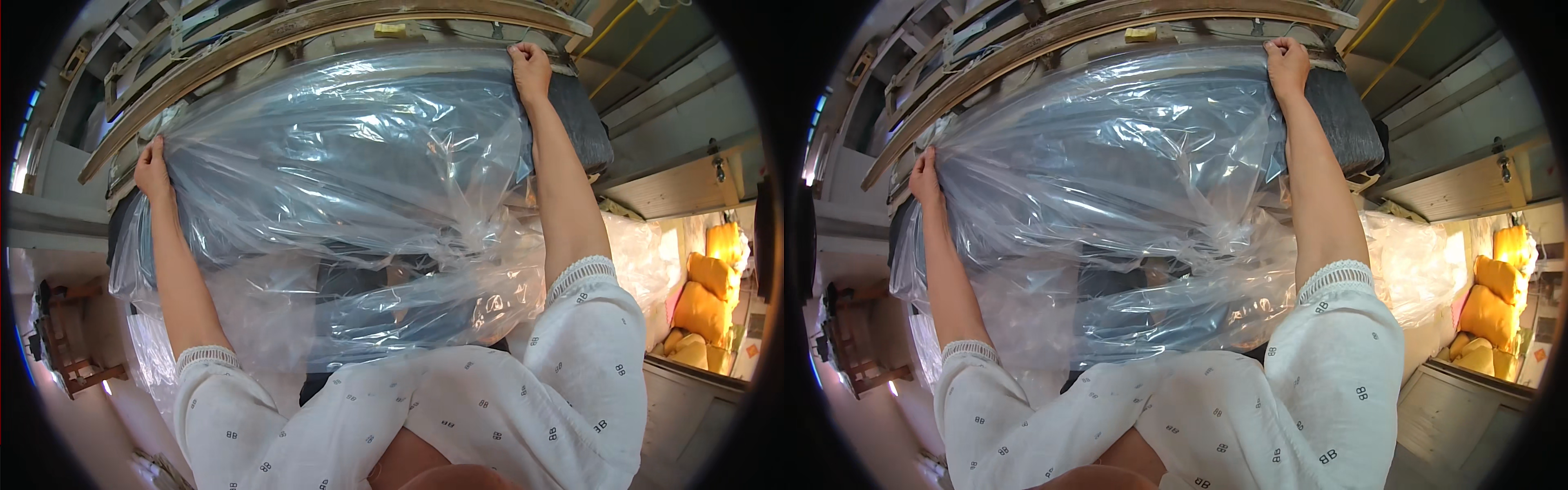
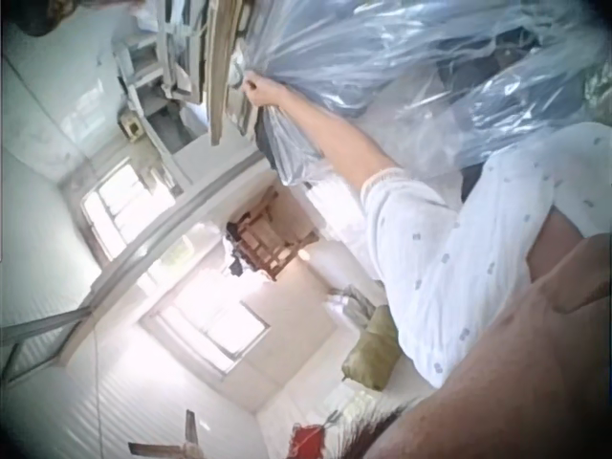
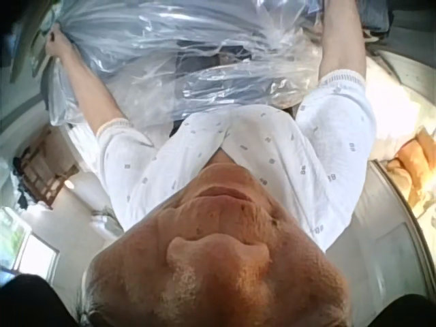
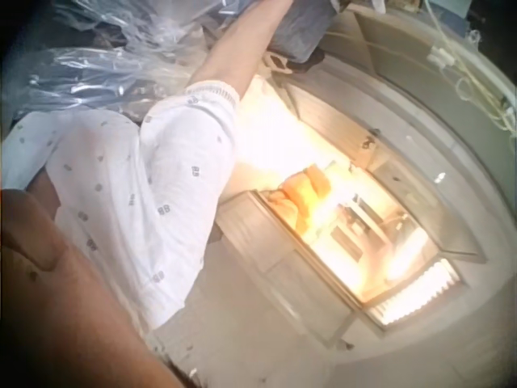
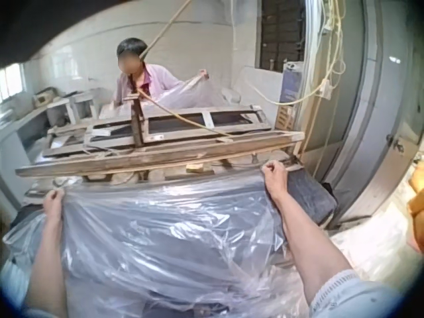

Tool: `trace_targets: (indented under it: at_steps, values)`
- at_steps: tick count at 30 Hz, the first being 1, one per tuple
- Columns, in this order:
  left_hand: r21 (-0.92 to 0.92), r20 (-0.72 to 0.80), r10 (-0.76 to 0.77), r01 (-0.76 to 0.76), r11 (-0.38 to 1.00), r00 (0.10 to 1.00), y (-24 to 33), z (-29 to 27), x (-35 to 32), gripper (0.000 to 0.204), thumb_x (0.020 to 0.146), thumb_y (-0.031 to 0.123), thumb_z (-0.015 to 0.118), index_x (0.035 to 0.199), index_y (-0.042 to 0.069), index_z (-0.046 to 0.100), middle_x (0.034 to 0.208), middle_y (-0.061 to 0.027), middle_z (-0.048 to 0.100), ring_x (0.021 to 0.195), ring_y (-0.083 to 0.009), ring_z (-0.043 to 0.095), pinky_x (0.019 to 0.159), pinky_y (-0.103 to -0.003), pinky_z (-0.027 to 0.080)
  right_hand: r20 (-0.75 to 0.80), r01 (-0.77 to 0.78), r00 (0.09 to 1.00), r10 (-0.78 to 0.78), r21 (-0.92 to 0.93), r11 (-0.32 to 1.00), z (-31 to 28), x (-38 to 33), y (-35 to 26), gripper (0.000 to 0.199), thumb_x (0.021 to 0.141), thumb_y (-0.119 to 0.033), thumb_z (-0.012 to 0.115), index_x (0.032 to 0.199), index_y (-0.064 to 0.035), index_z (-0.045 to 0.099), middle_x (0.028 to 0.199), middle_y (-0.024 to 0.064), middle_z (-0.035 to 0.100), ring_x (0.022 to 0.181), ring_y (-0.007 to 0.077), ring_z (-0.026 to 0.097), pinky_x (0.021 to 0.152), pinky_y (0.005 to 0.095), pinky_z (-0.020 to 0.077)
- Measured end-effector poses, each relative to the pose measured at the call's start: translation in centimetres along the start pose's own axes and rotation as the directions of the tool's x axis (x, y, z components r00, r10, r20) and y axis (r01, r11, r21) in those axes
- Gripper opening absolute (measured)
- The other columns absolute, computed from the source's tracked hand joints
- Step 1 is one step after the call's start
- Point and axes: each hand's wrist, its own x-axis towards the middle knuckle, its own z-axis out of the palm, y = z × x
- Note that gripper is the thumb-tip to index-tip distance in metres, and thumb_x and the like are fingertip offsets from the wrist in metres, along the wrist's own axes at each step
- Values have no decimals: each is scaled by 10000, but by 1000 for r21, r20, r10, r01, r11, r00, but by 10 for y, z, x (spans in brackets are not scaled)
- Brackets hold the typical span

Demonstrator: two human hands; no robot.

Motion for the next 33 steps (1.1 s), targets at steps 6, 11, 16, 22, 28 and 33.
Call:
trace_targets:
  at_steps: [6,11,16,22,28,33]
  values:
    - [252,-92,146,-119,960,985,-1,-3,3,330,717,313,714,733,16,572,678,-10,518,618,-93,452,628,-218,391,-120,29,992,-40,-90,995,2,-2,-7,389,697,-250,662,936,-8,473,1008,186,427,944,309,453,852,360,376]
    - [80,-1,-132,131,988,991,-6,-18,3,328,721,322,709,738,65,507,669,-6,480,601,-91,450,552,-201,376,-147,10,989,-28,-121,993,5,0,-5,414,701,-253,659,919,7,421,1019,196,394,998,319,404,896,364,336]
    - [-101,48,-190,194,976,981,14,-22,-8,262,792,291,663,823,68,529,759,7,488,636,-76,458,526,-216,412,-197,-95,976,94,3,995,1,7,-2,422,783,-355,554,902,28,424,1020,212,402,1003,333,398,908,375,319]
    - [104,40,-45,41,994,998,-1,-22,-3,368,824,383,603,890,24,555,803,-33,526,669,-100,495,546,-228,429,-189,-189,968,164,-120,975,-2,10,0,516,821,-438,463,960,57,503,1121,281,409,1082,368,383,934,407,307]
    - [361,93,181,-203,910,979,36,-58,-21,364,795,345,635,943,12,644,876,-76,624,770,-132,569,712,-243,439,282,202,944,-171,-83,976,-44,-26,-19,398,727,-417,640,803,-26,653,813,83,632,794,238,590,733,337,442]
    - [190,355,54,-129,973,933,79,-45,-104,370,780,352,608,1010,63,630,1000,-106,600,919,-218,564,812,-317,429,326,-198,925,198,-31,980,-122,-32,-60,364,819,-313,602,974,16,620,846,40,617,772,101,516,717,250,412]
